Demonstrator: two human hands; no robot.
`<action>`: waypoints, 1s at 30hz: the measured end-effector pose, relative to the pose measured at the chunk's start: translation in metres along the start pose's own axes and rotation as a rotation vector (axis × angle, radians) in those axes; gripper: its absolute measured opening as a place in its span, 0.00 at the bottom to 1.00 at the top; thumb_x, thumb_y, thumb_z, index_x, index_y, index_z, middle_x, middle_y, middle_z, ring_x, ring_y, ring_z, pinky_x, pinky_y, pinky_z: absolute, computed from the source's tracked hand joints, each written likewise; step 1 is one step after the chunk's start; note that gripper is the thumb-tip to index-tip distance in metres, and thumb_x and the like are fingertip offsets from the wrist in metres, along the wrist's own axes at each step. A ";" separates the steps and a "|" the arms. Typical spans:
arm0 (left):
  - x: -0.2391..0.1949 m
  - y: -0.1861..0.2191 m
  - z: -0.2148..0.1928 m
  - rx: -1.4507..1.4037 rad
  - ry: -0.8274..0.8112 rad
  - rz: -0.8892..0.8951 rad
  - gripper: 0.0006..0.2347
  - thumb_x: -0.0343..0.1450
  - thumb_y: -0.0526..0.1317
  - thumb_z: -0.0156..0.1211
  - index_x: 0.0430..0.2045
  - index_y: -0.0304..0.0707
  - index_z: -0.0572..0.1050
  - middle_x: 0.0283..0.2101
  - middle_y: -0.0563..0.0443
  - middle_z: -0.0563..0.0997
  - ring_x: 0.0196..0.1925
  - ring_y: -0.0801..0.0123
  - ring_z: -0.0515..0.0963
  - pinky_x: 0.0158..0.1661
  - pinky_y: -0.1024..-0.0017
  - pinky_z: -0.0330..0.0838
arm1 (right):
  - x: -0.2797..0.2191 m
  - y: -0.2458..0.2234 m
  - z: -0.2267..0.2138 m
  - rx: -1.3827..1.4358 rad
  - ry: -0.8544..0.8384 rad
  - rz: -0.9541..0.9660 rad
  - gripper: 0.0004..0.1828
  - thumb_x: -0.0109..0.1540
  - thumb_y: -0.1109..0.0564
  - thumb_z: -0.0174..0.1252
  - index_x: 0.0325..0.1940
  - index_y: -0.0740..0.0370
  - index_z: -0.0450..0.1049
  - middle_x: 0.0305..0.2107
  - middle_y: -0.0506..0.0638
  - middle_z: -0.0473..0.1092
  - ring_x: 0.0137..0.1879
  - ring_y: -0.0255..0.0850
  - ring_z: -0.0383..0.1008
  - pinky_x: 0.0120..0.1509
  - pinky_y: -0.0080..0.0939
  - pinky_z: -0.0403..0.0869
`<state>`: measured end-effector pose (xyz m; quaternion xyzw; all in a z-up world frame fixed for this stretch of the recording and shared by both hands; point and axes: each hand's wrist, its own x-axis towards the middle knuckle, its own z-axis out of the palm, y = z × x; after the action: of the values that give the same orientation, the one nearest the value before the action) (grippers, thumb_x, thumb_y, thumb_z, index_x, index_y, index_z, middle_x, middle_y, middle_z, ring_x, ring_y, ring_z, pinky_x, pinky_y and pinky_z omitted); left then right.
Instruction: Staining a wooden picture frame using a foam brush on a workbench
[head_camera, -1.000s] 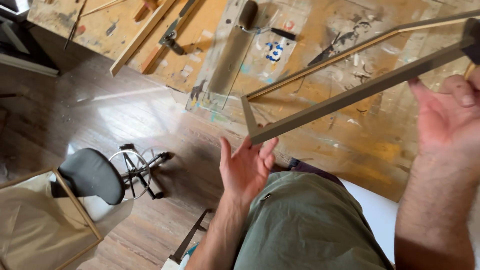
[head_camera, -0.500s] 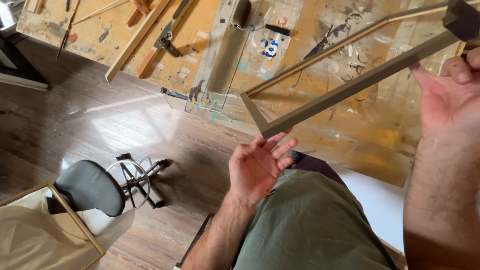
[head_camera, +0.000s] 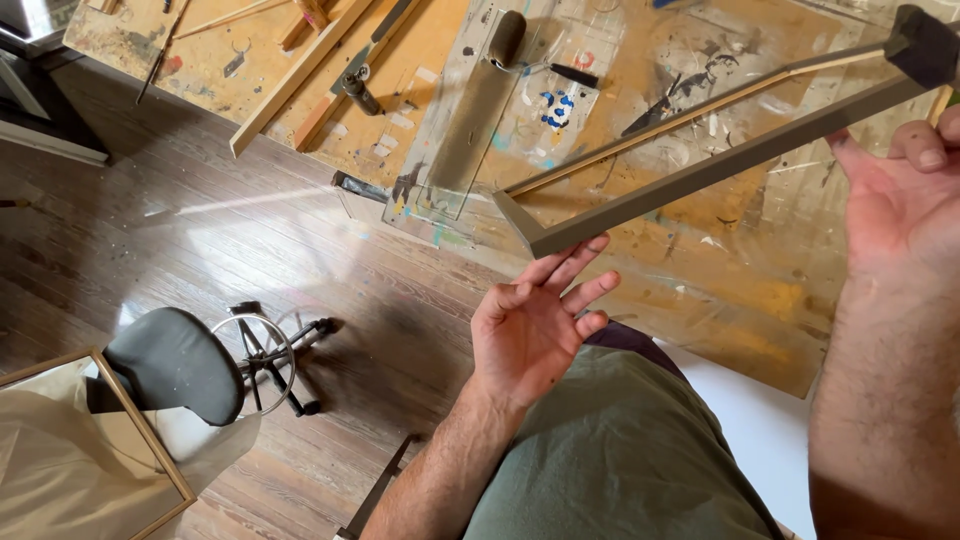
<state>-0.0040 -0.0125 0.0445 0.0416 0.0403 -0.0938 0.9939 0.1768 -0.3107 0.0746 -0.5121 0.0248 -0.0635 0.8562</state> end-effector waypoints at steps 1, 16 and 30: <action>0.001 0.000 0.000 0.002 -0.003 0.000 0.15 0.73 0.41 0.56 0.53 0.43 0.81 0.75 0.35 0.64 0.66 0.47 0.74 0.52 0.64 0.77 | -0.001 0.000 0.001 0.002 -0.001 -0.003 0.04 0.64 0.46 0.60 0.37 0.43 0.75 0.35 0.28 0.68 0.34 0.21 0.57 0.97 0.88 0.49; 0.008 0.005 -0.002 0.036 0.006 0.038 0.16 0.74 0.42 0.54 0.54 0.43 0.81 0.73 0.38 0.67 0.64 0.48 0.76 0.48 0.65 0.74 | -0.079 0.000 -0.009 -0.073 -0.211 -0.048 0.22 0.64 0.21 0.68 0.46 0.33 0.77 0.41 0.23 0.72 0.42 0.18 0.68 0.91 0.60 0.66; 0.009 0.008 -0.003 0.023 0.036 0.055 0.15 0.72 0.41 0.56 0.50 0.39 0.82 0.62 0.41 0.77 0.50 0.58 0.77 0.42 0.67 0.70 | -0.097 0.018 0.001 -0.658 -0.517 -0.569 0.08 0.69 0.76 0.55 0.52 0.79 0.69 0.45 0.69 0.74 0.38 0.45 0.80 0.37 0.31 0.82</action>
<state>0.0065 -0.0065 0.0416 0.0556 0.0557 -0.0662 0.9947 0.0823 -0.2885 0.0565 -0.7401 -0.3097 -0.1544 0.5767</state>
